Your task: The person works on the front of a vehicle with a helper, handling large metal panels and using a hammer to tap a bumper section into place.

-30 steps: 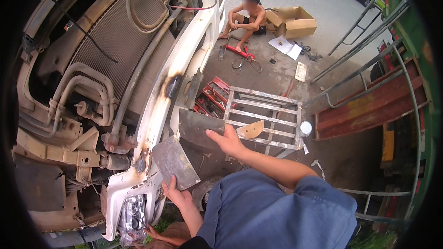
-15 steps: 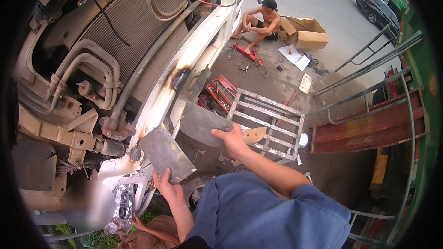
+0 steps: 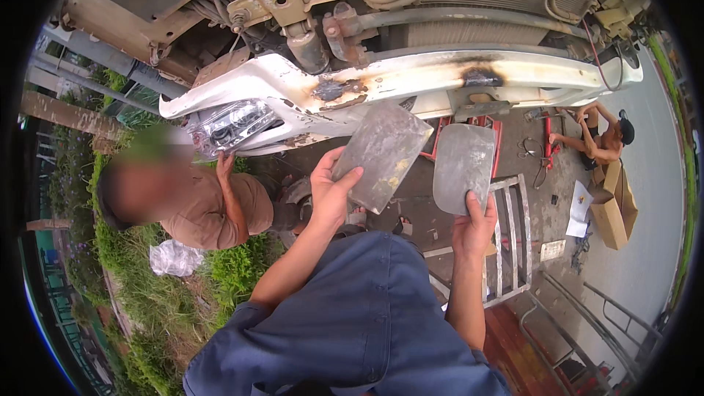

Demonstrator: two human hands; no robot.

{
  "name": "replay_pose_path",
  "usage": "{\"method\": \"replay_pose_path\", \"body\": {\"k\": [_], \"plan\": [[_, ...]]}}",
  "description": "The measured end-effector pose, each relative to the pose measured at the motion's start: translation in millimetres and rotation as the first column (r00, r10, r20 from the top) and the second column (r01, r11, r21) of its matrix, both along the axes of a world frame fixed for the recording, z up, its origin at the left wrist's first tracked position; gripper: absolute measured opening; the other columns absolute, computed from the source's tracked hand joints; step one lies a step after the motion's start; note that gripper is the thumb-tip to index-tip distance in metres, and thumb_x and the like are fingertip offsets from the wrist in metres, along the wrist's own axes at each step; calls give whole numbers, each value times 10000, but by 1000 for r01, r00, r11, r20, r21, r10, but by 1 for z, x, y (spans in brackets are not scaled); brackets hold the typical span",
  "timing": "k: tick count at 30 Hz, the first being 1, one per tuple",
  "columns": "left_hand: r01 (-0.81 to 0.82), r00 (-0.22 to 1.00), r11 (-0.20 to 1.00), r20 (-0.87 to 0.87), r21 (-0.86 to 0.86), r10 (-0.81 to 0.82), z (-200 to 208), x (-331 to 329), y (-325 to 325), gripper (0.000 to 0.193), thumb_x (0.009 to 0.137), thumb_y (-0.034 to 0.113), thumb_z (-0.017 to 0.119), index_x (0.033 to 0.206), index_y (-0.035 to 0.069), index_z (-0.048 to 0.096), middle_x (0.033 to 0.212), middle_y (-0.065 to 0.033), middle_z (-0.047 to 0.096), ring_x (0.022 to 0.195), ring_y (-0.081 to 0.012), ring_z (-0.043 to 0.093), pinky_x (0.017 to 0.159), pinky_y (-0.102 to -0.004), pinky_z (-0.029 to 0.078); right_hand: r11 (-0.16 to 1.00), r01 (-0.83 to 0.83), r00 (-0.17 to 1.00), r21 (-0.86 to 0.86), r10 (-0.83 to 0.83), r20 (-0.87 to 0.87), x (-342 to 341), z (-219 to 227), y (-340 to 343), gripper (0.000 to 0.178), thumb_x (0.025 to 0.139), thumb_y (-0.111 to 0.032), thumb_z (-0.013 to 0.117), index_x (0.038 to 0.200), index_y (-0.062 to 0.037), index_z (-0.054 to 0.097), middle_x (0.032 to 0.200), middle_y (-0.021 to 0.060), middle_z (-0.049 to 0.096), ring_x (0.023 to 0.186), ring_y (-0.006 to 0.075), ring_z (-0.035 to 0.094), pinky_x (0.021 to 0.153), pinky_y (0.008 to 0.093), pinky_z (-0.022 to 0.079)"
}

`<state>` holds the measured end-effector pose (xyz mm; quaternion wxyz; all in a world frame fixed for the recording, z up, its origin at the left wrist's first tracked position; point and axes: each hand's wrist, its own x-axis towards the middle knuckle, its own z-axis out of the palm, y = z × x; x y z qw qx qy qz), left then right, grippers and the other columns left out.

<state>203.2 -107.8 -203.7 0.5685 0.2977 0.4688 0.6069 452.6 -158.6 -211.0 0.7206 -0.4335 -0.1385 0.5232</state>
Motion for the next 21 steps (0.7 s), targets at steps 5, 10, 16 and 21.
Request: {"method": "replay_pose_path", "body": {"k": [5, 10, 16, 21], "plan": [[-141, 987, 989, -79, -46, 138, -7, 0, -10, 336, 799, -82, 706, 1113, 10, 627, 962, -39, 677, 881, -87, 608, 775, -247, 493, 974, -222, 974, 43, 220, 58, -8, 1, 8, 357, 897, 30, 617, 1242, 9, 528, 1205, 128, 621, 1080, 240, 629, 925, 405, 542], [-184, 935, 958, 261, -218, 239, -24, -14, -18, 316, 779, -100, 699, 1021, 40, 553, 959, -51, 645, 904, -148, 639, 792, -297, 515, 934, -356, 909, 34, 338, 243, -16, 8, 33, 374, 894, 34, 627, 1246, -8, 506, 1148, 100, 638, 1022, 211, 638, 911, 391, 536], [-57, 781, 996, 618, -75, 91, -10, -28, -19, 432, 807, -70, 684, 1202, 37, 542, 1123, -88, 658, 1060, -233, 642, 921, -421, 521, 857, -514, 811, 44, 468, 351, -16, 7, 65, 295, 885, 11, 658, 1153, 0, 536, 1103, 98, 649, 995, 190, 638, 900, 351, 518], [-98, 771, 993, 625, -70, 120, -10, -34, -26, 474, 817, -48, 684, 1261, 32, 537, 1195, -105, 647, 1102, -239, 630, 965, -435, 503, 896, -441, 851, 46, 401, 340, -16, 20, 76, 324, 832, -39, 740, 1111, -27, 575, 1019, 60, 662, 853, 146, 639, 770, 260, 511]]}}
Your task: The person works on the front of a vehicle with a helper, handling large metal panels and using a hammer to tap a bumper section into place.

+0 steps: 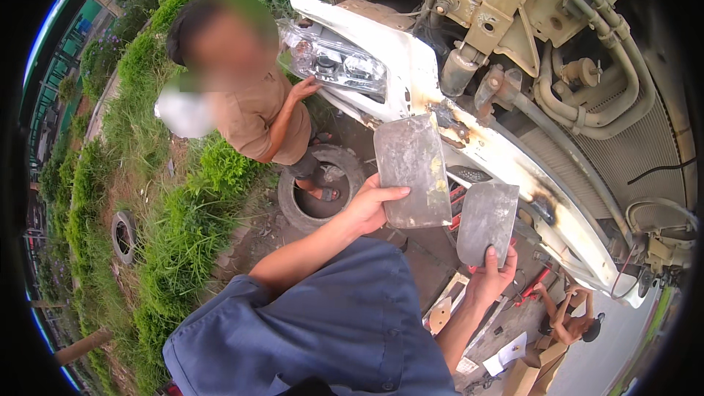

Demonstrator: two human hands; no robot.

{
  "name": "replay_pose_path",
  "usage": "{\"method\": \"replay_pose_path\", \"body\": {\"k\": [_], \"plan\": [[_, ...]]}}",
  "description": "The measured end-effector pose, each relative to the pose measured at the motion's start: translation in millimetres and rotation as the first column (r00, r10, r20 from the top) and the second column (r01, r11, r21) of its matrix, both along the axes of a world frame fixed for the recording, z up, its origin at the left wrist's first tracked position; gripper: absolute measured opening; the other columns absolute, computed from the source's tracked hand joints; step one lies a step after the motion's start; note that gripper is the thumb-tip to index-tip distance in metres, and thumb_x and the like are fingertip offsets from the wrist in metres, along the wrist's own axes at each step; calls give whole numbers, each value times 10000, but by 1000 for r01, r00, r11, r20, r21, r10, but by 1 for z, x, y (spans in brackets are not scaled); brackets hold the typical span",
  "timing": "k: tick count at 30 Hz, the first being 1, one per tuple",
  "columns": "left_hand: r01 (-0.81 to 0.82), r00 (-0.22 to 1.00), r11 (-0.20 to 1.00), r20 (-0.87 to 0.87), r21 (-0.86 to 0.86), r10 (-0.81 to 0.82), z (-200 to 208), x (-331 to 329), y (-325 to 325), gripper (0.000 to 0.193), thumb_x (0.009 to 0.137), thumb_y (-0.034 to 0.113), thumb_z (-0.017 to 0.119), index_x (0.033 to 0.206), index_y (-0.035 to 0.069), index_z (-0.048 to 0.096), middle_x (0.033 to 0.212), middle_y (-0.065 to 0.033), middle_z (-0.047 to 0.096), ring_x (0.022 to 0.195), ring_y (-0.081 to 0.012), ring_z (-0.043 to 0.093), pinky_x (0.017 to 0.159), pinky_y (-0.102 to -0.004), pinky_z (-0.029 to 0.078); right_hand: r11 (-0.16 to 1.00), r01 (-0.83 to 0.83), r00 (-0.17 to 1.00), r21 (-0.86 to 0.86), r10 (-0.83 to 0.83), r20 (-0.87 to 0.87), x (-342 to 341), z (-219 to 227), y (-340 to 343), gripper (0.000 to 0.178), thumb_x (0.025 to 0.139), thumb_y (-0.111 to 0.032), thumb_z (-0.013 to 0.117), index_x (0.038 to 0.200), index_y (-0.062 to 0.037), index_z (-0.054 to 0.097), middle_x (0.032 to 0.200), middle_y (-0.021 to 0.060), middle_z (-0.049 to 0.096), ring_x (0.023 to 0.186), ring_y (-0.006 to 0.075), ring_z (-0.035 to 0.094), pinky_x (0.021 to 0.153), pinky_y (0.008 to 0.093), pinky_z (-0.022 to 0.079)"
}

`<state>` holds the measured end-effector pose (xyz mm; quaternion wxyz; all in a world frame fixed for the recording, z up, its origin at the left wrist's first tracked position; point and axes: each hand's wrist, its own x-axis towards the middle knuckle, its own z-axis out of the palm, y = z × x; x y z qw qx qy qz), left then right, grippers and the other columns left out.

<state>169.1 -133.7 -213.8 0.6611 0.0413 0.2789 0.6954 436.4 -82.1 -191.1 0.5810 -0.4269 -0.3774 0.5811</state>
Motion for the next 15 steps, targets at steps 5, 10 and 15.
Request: {"method": "replay_pose_path", "body": {"k": [5, 10, 15], "plan": [[84, 996, 996, -36, 32, -82, 7, 3, -1, 464, 807, -44, 698, 1243, 28, 555, 1207, -107, 644, 1105, -231, 629, 972, -419, 500, 982, -187, 975, 18, 184, 125, 7, -11, 9, 259, 821, -65, 766, 1039, -11, 639, 973, 44, 676, 848, 115, 625, 778, 252, 493], [157, 974, 987, -159, -36, -161, 4, 11, 0, 446, 807, -55, 694, 1231, 10, 571, 1204, -115, 647, 1100, -232, 633, 964, -405, 502, 907, -414, 898, -82, 422, 128, 2, -10, 16, 204, 867, -107, 731, 1031, 1, 676, 951, 47, 702, 845, 108, 632, 796, 269, 498], [128, 986, 986, -92, -109, -138, -2, 21, -5, 421, 821, -45, 689, 1224, 3, 577, 1199, -121, 649, 1096, -244, 635, 961, -420, 504, 962, -258, 966, -92, 259, 1, -14, -15, 13, 244, 947, -258, 662, 969, -15, 677, 899, 4, 676, 804, 79, 587, 763, 244, 464]]}}
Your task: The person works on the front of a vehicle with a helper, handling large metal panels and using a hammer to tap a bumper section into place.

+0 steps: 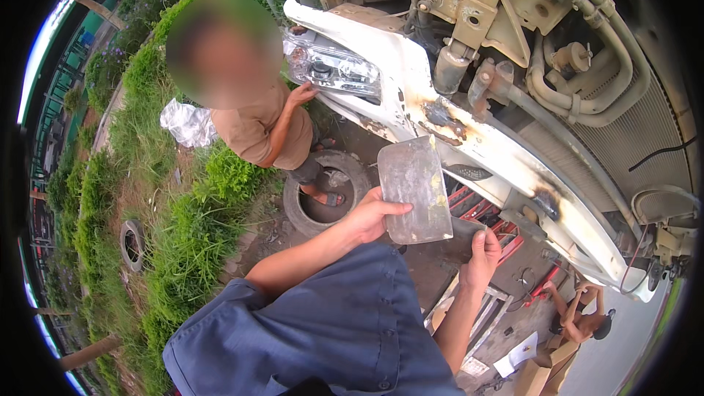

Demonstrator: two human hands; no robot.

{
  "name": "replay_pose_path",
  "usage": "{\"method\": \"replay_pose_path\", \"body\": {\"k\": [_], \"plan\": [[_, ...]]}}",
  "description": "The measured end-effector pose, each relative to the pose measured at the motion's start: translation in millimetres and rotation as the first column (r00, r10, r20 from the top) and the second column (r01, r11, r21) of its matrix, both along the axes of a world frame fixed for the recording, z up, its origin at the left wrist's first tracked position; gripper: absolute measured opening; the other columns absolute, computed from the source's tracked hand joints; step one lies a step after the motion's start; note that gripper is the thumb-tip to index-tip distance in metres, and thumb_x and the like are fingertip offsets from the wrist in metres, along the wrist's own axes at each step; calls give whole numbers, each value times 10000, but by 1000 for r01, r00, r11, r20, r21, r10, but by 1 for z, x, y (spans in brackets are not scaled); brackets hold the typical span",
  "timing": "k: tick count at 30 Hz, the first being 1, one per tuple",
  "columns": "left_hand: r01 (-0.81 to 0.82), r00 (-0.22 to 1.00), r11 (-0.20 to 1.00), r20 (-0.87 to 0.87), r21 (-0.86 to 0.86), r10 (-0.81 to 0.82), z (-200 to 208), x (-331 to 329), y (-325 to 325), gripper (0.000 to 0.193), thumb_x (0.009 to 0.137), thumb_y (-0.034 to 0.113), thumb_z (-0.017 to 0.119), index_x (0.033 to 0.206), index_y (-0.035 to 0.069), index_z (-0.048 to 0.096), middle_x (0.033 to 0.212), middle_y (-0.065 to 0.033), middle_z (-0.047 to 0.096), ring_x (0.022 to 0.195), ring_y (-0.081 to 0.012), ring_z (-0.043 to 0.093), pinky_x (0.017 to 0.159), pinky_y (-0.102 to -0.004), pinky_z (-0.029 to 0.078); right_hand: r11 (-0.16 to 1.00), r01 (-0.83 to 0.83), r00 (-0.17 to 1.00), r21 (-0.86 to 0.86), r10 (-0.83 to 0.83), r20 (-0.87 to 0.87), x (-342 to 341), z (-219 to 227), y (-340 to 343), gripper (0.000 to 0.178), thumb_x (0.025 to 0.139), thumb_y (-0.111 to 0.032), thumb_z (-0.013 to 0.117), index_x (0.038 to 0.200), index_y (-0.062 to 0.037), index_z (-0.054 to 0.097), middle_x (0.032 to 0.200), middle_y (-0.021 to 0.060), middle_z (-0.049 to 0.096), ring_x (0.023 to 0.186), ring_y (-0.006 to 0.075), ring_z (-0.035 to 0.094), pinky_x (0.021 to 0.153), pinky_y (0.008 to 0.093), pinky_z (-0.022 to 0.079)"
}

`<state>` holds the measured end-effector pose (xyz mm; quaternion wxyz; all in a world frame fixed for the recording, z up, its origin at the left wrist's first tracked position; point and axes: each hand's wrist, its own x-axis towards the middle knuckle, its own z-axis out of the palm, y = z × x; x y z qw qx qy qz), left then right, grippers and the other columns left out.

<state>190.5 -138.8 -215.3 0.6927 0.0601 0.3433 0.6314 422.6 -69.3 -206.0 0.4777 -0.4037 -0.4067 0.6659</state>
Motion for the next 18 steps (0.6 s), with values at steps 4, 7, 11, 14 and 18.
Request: {"method": "replay_pose_path", "body": {"k": [4, 7, 11, 14, 18], "plan": [[-55, 993, 993, 97, -105, 65, -10, 8, -2, 408, 837, -26, 690, 1228, 2, 573, 1194, -123, 650, 1102, -259, 633, 949, -438, 512, 975, 212, 977, 61, -213, 26, -9, -23, -10, 224, 980, -215, 616, 826, -52, 618, 771, -59, 568, 708, 36, 453, 676, 214, 370], [-80, 992, 987, 88, -139, 92, -14, 11, -3, 404, 842, -26, 685, 1228, -2, 569, 1181, -124, 654, 1108, -266, 630, 951, -448, 513, 962, 260, 963, 79, -264, 47, -13, -26, -12, 206, 979, -196, 617, 824, -60, 625, 778, -59, 574, 716, 34, 455, 680, 204, 364], [-37, 998, 990, 54, -138, 45, -17, 13, -8, 405, 846, -31, 677, 1234, -4, 564, 1189, -127, 648, 1116, -270, 624, 965, -457, 507, 950, 283, 946, 135, -299, 127, -13, -30, -6, 198, 973, -187, 625, 820, -62, 626, 771, -60, 572, 717, 33, 457, 680, 203, 361], [33, 997, 978, 76, -204, -18, -11, 12, -9, 418, 845, -32, 676, 1245, -9, 557, 1198, -137, 640, 1114, -276, 625, 969, -463, 505, 970, 239, 956, 46, -243, 162, 2, -43, 3, 177, 962, -189, 641, 847, -55, 628, 813, -30, 616, 753, 47, 497, 718, 215, 404], [8, 984, 968, 172, -249, 36, -17, 15, -10, 423, 847, -37, 666, 1253, -21, 548, 1202, -149, 634, 1111, -284, 625, 971, -473, 501, 940, 318, 926, -121, -335, -175, -13, -16, -15, 250, 972, -230, 617, 1115, -26, 599, 1088, 61, 639, 987, 150, 584, 904, 325, 463]]}}
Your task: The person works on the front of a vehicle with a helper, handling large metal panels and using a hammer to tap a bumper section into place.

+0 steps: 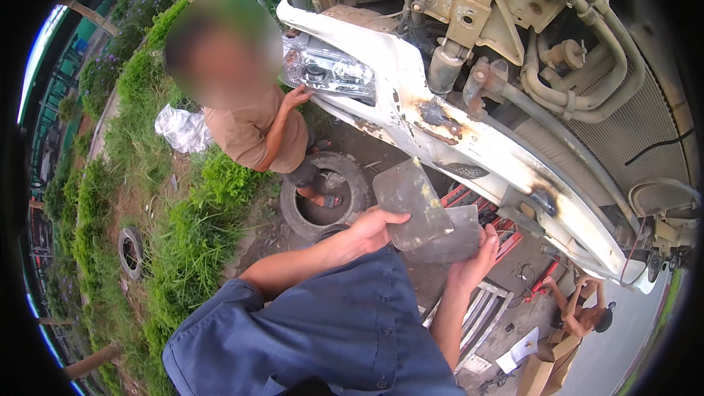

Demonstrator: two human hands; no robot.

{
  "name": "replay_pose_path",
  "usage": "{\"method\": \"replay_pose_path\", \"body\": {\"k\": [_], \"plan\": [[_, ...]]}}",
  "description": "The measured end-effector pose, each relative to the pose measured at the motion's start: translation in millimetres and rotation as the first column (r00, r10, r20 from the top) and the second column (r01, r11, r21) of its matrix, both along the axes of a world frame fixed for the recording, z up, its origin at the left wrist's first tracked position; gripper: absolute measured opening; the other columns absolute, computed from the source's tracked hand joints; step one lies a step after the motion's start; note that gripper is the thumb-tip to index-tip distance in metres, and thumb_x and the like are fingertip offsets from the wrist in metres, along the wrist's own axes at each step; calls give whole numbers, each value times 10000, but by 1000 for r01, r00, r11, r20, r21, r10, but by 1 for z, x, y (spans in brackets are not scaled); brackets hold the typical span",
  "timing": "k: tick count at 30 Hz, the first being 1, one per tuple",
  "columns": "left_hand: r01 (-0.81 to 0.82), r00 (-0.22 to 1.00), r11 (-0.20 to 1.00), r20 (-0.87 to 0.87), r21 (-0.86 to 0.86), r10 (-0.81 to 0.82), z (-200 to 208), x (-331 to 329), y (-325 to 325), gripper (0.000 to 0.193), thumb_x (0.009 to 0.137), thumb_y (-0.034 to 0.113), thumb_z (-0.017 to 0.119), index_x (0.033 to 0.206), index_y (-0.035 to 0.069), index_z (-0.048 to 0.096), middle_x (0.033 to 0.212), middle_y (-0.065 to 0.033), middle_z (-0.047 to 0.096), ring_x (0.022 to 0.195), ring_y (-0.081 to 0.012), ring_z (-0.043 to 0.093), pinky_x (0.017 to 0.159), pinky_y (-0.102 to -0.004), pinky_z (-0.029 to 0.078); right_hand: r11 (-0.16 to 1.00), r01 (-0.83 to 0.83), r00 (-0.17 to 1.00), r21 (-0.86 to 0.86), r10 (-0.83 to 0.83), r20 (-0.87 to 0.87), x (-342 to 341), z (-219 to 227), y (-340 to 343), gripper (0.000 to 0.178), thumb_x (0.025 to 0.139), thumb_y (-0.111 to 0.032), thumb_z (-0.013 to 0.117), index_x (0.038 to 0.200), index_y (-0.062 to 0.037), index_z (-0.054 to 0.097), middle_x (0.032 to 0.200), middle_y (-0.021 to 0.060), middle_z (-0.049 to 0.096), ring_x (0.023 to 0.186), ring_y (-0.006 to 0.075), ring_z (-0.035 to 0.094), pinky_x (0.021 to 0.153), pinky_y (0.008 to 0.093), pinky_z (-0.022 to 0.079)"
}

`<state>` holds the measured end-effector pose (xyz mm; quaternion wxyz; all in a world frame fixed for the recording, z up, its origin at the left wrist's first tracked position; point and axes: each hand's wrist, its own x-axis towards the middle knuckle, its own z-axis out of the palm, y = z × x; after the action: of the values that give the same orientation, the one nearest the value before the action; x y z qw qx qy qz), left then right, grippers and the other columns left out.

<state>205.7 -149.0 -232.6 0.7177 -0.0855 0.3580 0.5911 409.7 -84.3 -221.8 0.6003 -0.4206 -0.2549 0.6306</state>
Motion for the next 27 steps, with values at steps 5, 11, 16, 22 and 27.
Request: {"method": "replay_pose_path", "body": {"k": [5, 11, 16, 22, 27], "plan": [[-7, 999, 1000, 41, 24, 6, 6, 1, 5, 416, 852, -45, 651, 1253, -25, 541, 1193, -145, 634, 1103, -284, 624, 969, -470, 497, 989, -123, 973, -78, 105, -206, -27, -11, -37, 419, 987, -293, 585, 1318, -47, 512, 1316, 90, 567, 1199, 234, 551, 1016, 434, 443], [-68, 941, 993, -326, 94, 95, 32, -15, 6, 369, 847, -49, 648, 1200, -16, 547, 1105, -148, 659, 993, -248, 666, 889, -390, 548, 1000, 0, 993, 16, -2, 115, -34, -11, 0, 363, 1000, -305, 572, 1235, -30, 551, 1141, 57, 642, 1040, 150, 596, 915, 330, 468], [-98, 803, 954, -544, 284, 244, 46, -29, 4, 449, 835, -32, 663, 1263, -16, 527, 1162, -128, 648, 1076, -241, 630, 945, -400, 500, 997, -50, 989, 51, 42, 139, -14, 6, 22, 418, 963, -245, 637, 1293, -28, 500, 1166, 66, 621, 1053, 152, 591, 957, 319, 461], [-55, 793, 969, -580, 240, 189, 52, -30, 10, 405, 834, 1, 685, 1220, -15, 561, 1115, -117, 665, 997, -216, 653, 887, -362, 515, 989, 89, 981, 121, -108, 159, -18, 10, 16, 479, 928, -153, 672, 1345, -41, 465, 1214, 78, 598, 1067, 163, 591, 953, 318, 478], [-46, 633, 952, -729, 302, 262, 47, -13, 9, 329, 845, 8, 709, 1153, -25, 598, 1072, -103, 679, 946, -171, 654, 859, -313, 508, 999, 35, 999, 41, -36, 28, -19, 5, 8, 442, 942, -125, 647, 1340, -58, 468, 1213, 70, 602, 1060, 150, 591, 960, 318, 470]]}}
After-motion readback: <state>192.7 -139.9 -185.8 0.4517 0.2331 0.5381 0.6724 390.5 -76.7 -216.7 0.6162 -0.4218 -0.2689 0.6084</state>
